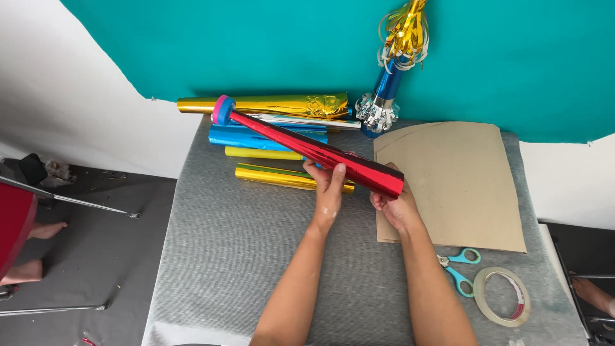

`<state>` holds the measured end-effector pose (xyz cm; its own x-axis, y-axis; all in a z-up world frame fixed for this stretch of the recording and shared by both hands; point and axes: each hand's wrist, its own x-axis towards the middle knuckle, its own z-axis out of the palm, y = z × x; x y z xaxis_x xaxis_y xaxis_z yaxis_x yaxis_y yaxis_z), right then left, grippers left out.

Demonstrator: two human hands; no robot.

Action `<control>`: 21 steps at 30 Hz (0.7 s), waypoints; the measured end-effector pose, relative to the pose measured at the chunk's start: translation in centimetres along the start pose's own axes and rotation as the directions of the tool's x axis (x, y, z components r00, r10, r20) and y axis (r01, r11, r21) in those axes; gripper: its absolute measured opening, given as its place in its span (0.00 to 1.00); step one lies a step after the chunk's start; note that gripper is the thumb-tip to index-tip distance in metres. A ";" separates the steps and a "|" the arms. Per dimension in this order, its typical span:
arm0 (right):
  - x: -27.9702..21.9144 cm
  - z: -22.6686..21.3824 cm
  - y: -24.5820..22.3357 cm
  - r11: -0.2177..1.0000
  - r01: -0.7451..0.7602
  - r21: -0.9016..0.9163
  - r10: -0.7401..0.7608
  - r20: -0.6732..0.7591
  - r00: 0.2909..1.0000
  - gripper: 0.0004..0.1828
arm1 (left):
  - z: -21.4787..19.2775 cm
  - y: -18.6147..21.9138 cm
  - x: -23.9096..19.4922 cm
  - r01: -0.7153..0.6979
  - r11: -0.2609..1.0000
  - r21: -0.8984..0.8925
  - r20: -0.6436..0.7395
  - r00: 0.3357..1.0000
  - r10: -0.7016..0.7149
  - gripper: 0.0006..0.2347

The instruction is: The person wraps a red metallic sheet around a conical cardboard form, smoothing and folding the edges to create a shiny cone. They then set it aside and begin wrapping a yellow metallic sheet around another conical form.

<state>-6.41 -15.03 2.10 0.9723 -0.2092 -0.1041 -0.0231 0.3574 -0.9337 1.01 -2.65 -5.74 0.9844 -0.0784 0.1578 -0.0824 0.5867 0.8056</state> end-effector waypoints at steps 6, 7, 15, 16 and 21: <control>-0.4 0.8 -0.6 0.992 -0.090 0.089 0.084 0.066 0.994 0.14 | 1.6 6.0 -0.2 -0.010 0.999 -0.042 0.020 1.000 0.011 0.27; -0.6 1.0 -1.1 0.992 -0.090 0.092 0.085 0.057 0.995 0.14 | 1.1 5.3 -0.1 -0.002 0.999 -0.042 0.025 1.000 0.003 0.27; -0.1 -0.1 -0.2 0.997 0.040 0.069 -0.037 -0.049 0.998 0.06 | -0.9 2.1 0.5 0.058 0.996 0.069 0.035 0.998 -0.061 0.36; -0.2 0.1 -0.3 0.997 0.043 0.068 -0.039 -0.055 0.998 0.06 | -0.5 2.7 0.3 0.062 0.996 0.068 0.041 0.997 -0.064 0.36; 0.1 0.3 0.2 0.986 0.164 0.031 -0.162 -0.056 0.985 0.05 | 0.5 4.3 -0.5 0.088 0.993 0.073 0.026 0.996 -0.090 0.37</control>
<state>-6.27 -14.67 2.03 0.9487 -0.3149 0.0296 0.1439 0.3464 -0.9270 0.12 -0.46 -2.04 0.9834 -0.1515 0.0995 -0.0069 0.5173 0.8558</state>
